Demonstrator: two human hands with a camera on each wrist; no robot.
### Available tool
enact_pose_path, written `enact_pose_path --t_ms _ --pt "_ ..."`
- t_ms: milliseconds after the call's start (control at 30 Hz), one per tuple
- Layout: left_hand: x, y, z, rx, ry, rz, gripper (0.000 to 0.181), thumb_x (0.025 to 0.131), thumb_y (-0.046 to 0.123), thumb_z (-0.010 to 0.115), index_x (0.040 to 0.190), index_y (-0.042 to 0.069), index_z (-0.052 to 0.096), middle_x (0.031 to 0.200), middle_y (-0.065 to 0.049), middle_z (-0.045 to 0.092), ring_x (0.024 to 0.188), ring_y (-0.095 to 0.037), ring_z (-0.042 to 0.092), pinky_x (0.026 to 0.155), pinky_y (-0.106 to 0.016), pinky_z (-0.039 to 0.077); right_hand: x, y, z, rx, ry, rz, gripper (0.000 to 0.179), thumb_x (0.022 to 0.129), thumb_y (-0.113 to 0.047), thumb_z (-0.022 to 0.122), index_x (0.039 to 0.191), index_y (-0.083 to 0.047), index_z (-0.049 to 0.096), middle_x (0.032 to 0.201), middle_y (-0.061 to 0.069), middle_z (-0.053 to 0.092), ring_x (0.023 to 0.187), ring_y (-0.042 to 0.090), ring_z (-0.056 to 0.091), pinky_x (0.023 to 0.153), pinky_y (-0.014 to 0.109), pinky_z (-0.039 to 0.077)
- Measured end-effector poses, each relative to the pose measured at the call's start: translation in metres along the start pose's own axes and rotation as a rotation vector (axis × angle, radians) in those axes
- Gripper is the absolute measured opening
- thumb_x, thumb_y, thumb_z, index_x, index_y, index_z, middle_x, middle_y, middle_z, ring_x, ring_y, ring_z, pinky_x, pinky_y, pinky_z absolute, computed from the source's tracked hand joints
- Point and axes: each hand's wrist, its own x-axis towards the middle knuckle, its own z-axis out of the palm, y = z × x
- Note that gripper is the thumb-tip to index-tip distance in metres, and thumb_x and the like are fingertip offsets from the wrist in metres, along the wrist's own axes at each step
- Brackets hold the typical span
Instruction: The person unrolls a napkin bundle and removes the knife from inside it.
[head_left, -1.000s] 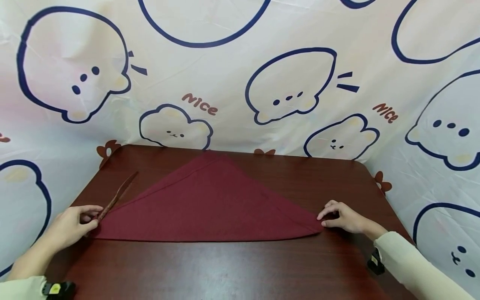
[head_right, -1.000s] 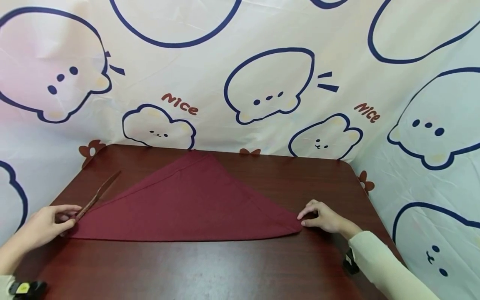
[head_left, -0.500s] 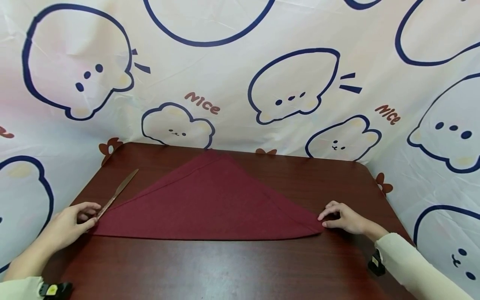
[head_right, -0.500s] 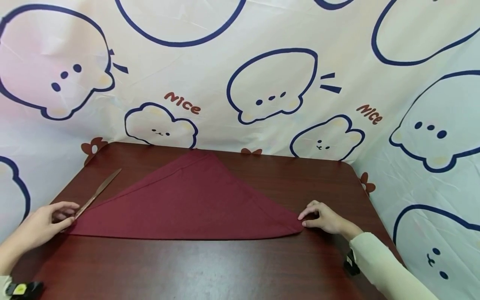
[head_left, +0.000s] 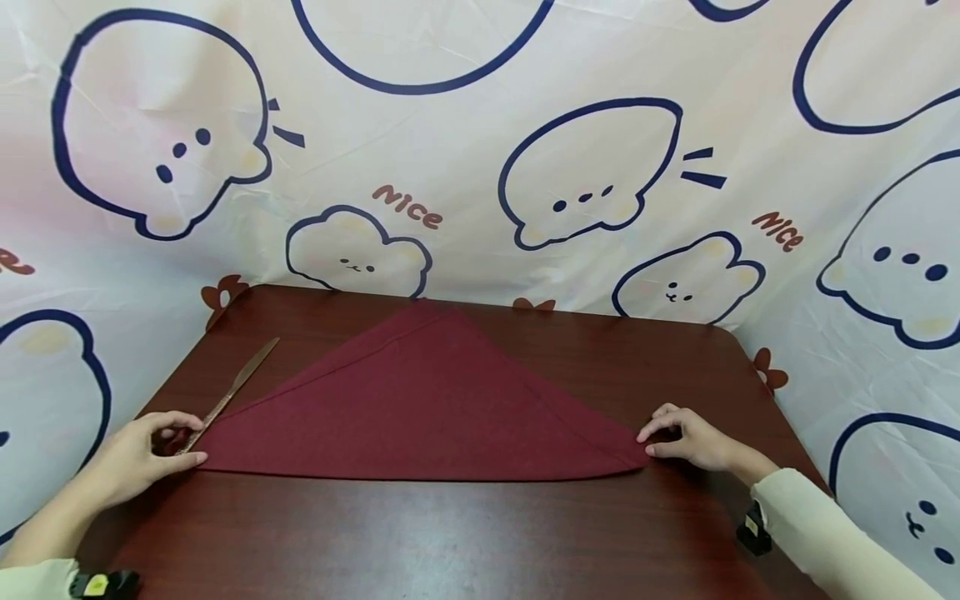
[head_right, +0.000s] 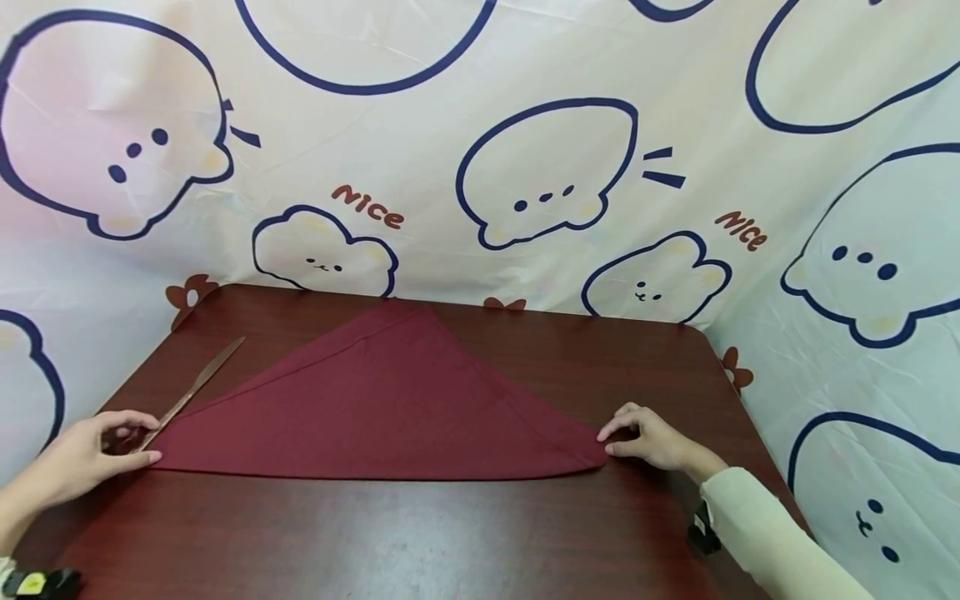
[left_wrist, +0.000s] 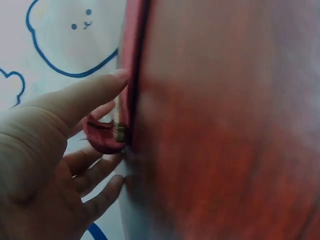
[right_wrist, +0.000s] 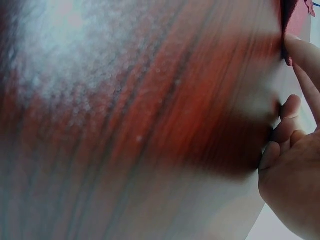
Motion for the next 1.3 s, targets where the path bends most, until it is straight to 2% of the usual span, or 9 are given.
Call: enact_pose_path --t_ms 133,367,500,600,733,833,1067,1300 --pt "0.001 -0.003 0.001 0.009 0.038 -0.014 0.032 0.073 0.019 0.090 0.096 0.011 0.070 0.087 -0.005 0.063 0.074 0.012 0.038 0.061 -0.019 0.036 0.001 0.000 0.000 0.002 -0.004 0.006 0.010 0.088 -0.016 0.078 0.098 -0.015 0.079 0.100 0.002 0.058 0.096 0.000 0.046 0.083 0.024 0.041" --pt "0.003 -0.009 -0.006 0.036 0.002 -0.095 0.032 0.081 0.026 0.085 0.102 0.005 0.071 0.089 -0.012 0.067 0.071 0.016 0.037 0.059 -0.022 0.037 0.001 -0.001 0.000 0.001 -0.015 0.010 0.011 0.090 -0.017 0.076 0.100 -0.015 0.079 0.102 0.004 0.057 0.097 0.001 0.045 0.082 0.024 0.040" --pt "0.003 -0.011 -0.009 0.038 0.000 -0.119 0.032 0.088 0.029 0.079 0.104 0.002 0.072 0.085 -0.010 0.066 0.069 0.014 0.038 0.058 -0.022 0.037 0.000 -0.001 0.001 0.007 -0.012 0.011 0.011 0.090 -0.016 0.076 0.100 -0.014 0.079 0.102 0.004 0.057 0.097 0.000 0.045 0.082 0.024 0.040" --pt "0.002 -0.014 -0.009 0.045 0.034 -0.098 0.025 0.090 0.024 0.076 0.101 0.001 0.073 0.084 -0.009 0.066 0.070 0.014 0.038 0.058 -0.022 0.037 0.000 -0.001 0.001 0.003 -0.009 0.014 0.010 0.089 -0.016 0.077 0.100 -0.015 0.079 0.102 0.004 0.057 0.097 -0.001 0.045 0.082 0.024 0.040" --pt "-0.001 -0.018 -0.008 0.058 0.083 -0.042 0.011 0.088 0.009 0.074 0.095 0.001 0.074 0.083 -0.009 0.065 0.072 0.014 0.038 0.058 -0.021 0.034 0.001 -0.002 0.001 -0.008 -0.003 0.019 0.010 0.089 -0.017 0.077 0.099 -0.016 0.079 0.102 0.002 0.057 0.097 0.000 0.044 0.082 0.024 0.039" --pt "-0.003 -0.021 -0.007 0.061 0.099 -0.022 0.009 0.086 0.002 0.073 0.094 0.001 0.073 0.081 -0.007 0.063 0.071 0.012 0.037 0.059 -0.021 0.032 0.001 -0.002 0.001 -0.007 -0.002 0.020 0.010 0.089 -0.017 0.077 0.099 -0.016 0.079 0.102 0.002 0.057 0.097 0.000 0.044 0.083 0.024 0.040" --pt "-0.004 -0.022 -0.004 0.083 0.110 -0.010 0.010 0.084 0.000 0.075 0.094 0.002 0.073 0.079 -0.004 0.060 0.071 0.011 0.036 0.059 -0.022 0.032 0.000 -0.002 0.000 -0.037 0.005 0.028 0.010 0.089 -0.019 0.077 0.099 -0.018 0.079 0.104 0.002 0.057 0.098 -0.003 0.043 0.083 0.023 0.040" --pt "-0.004 -0.023 -0.001 0.068 0.134 0.016 0.012 0.082 0.000 0.077 0.091 0.007 0.074 0.077 0.002 0.059 0.071 0.013 0.038 0.058 -0.022 0.032 -0.002 -0.001 -0.002 -0.050 0.002 0.014 0.010 0.089 -0.019 0.077 0.099 -0.018 0.079 0.102 0.001 0.059 0.096 -0.002 0.045 0.081 0.023 0.041"
